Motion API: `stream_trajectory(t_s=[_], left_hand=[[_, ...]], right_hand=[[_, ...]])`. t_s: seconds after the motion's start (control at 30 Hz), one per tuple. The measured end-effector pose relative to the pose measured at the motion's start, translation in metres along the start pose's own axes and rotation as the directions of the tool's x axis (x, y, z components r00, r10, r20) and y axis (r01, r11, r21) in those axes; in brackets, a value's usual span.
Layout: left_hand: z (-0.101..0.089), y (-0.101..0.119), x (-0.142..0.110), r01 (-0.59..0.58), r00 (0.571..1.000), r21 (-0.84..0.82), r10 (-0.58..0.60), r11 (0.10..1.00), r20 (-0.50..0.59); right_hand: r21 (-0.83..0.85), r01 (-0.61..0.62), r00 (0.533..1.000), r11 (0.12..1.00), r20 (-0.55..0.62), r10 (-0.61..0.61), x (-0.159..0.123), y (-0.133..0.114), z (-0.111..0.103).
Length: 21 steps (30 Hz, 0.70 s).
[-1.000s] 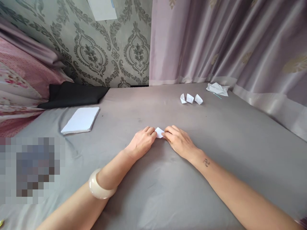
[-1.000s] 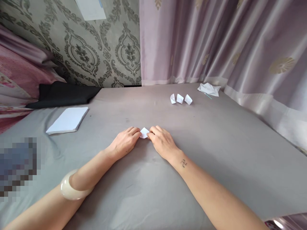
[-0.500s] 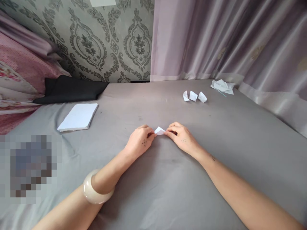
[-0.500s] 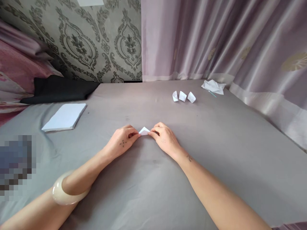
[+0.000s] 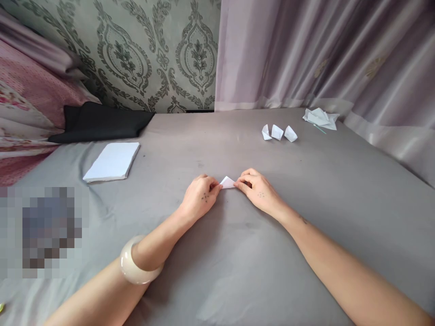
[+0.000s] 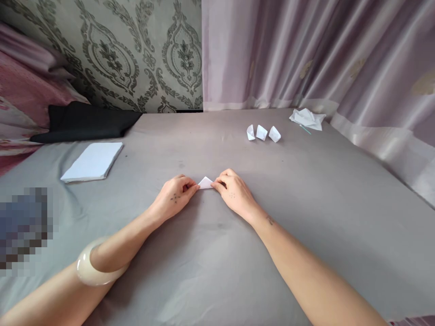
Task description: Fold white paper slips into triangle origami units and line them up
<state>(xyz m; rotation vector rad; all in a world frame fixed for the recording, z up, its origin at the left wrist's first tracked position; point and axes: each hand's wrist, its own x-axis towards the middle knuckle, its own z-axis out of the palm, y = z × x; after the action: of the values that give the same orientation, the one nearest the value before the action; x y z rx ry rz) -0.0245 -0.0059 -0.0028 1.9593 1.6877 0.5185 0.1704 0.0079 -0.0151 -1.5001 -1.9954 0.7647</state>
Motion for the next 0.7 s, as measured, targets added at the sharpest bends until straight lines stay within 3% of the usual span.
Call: stream_trajectory(t_s=[0.23, 0.47, 0.7], left_hand=[[0.0071, -0.0047, 0.0047, -0.011, 1.000, 0.070, 0.013, 0.998, -0.026], [0.0049, -0.0008, 0.0068, 0.062, 0.998, 0.005, -0.062, 0.998, -0.030], [0.0046, 0.0021, 0.0052, 0.025, 0.998, 0.003, -0.025, 1.000, -0.050]], right_hand=[[-0.046, -0.019, 1.000, 0.999, -0.021, 0.018, 0.0023, -0.0006, 0.0043], [-0.026, -0.106, 0.994, 0.994, -0.035, 0.105, 0.0064, -0.0021, 0.0051], [-0.007, -0.105, 0.994, 0.994, -0.029, 0.105, 0.0077, -0.0010, 0.0049]])
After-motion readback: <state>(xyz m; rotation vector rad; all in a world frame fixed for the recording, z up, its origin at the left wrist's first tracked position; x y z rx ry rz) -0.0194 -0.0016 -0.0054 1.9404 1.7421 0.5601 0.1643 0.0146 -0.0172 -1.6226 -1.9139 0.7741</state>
